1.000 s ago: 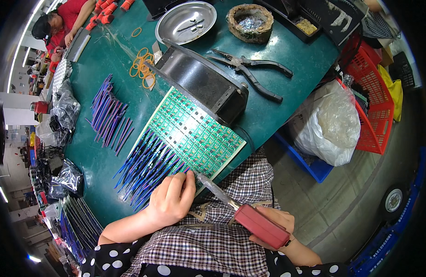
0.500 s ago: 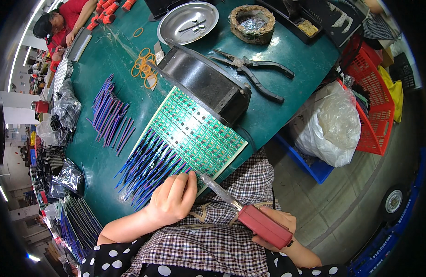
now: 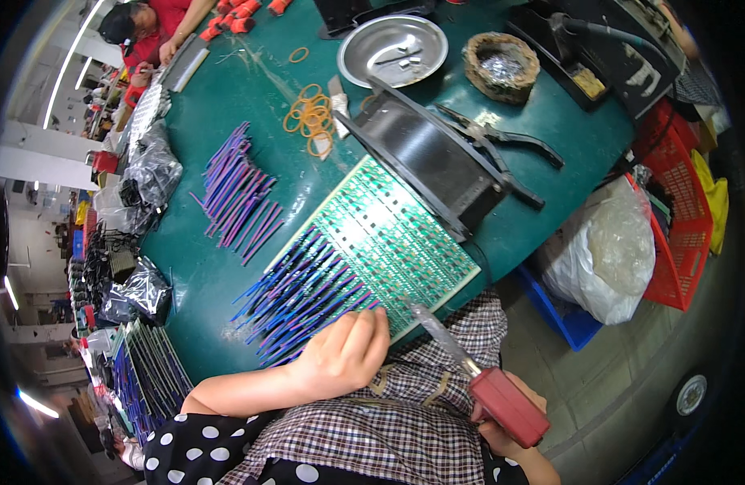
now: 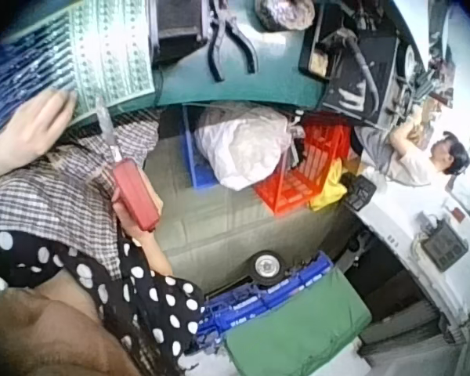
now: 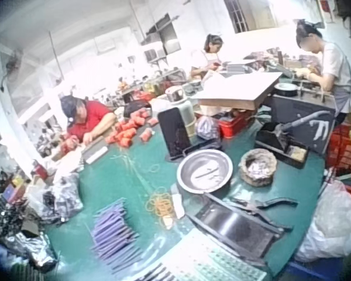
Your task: The person picks up wire bundles by hand, positions them along a circuit board, and solders the wires to the board using a soldering iron.
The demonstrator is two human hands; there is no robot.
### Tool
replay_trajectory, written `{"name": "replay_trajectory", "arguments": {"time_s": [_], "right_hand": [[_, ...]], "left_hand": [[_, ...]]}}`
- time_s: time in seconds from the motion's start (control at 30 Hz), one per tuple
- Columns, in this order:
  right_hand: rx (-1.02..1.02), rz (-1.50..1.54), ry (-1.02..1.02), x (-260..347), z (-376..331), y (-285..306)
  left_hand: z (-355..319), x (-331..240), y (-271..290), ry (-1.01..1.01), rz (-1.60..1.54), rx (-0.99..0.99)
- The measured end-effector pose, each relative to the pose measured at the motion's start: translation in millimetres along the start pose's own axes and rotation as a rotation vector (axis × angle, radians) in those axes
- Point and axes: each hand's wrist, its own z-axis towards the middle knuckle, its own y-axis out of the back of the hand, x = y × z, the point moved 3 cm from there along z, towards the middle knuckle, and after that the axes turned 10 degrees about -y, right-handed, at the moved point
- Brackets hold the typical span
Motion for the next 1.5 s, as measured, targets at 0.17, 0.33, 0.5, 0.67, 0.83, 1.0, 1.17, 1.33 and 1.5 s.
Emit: {"name": "replay_trajectory", "arguments": {"time_s": [0.17, 0.33, 0.5, 0.67, 0.83, 1.0, 1.17, 1.33, 1.5], "right_hand": [[-0.084, 0.214, -0.109, 7.4, 7.1, -4.4], [-0.15, 0.233, -0.08, 5.9, 2.5, -6.5], [-0.106, 0.219, -0.06, 1.8, 5.5, -4.2], [-0.068, 0.292, -0.064, 11.3, 4.7, -4.2], [-0.105, 0.288, -0.095, 4.8, -3.0, -1.3], [-0.055, 0.28, -0.053, 1.3, -8.2, 4.7], [-0.05, 0.067, -0.008, -11.6, -21.2, 15.8], [-0.065, -0.106, 0.073, -6.2, -19.7, 14.0], [0.012, -0.073, 0.067, 13.9, -3.6, 8.1]], "left_hand": [[-2.9, 12.2, 12.6, 0.185, -0.211, 0.011], [-39.4, 94.7, -0.2, 0.649, -0.23, -0.105], [-58.4, 119.5, -19.8, 0.704, -0.183, 0.038], [-61.6, 129.5, -24.8, 0.67, -0.226, -0.085], [-50.4, 116.7, -6.9, 1.079, -1.208, -0.466], [-8.6, 40.0, 21.6, 0.701, -1.028, -0.233], [0.6, 4.1, 14.6, 0.205, -0.379, -0.197], [-3.9, -2.9, 0.9, 0.228, -0.224, -0.106], [-4.2, -5.3, -0.3, 0.214, -0.201, -0.089]]}}
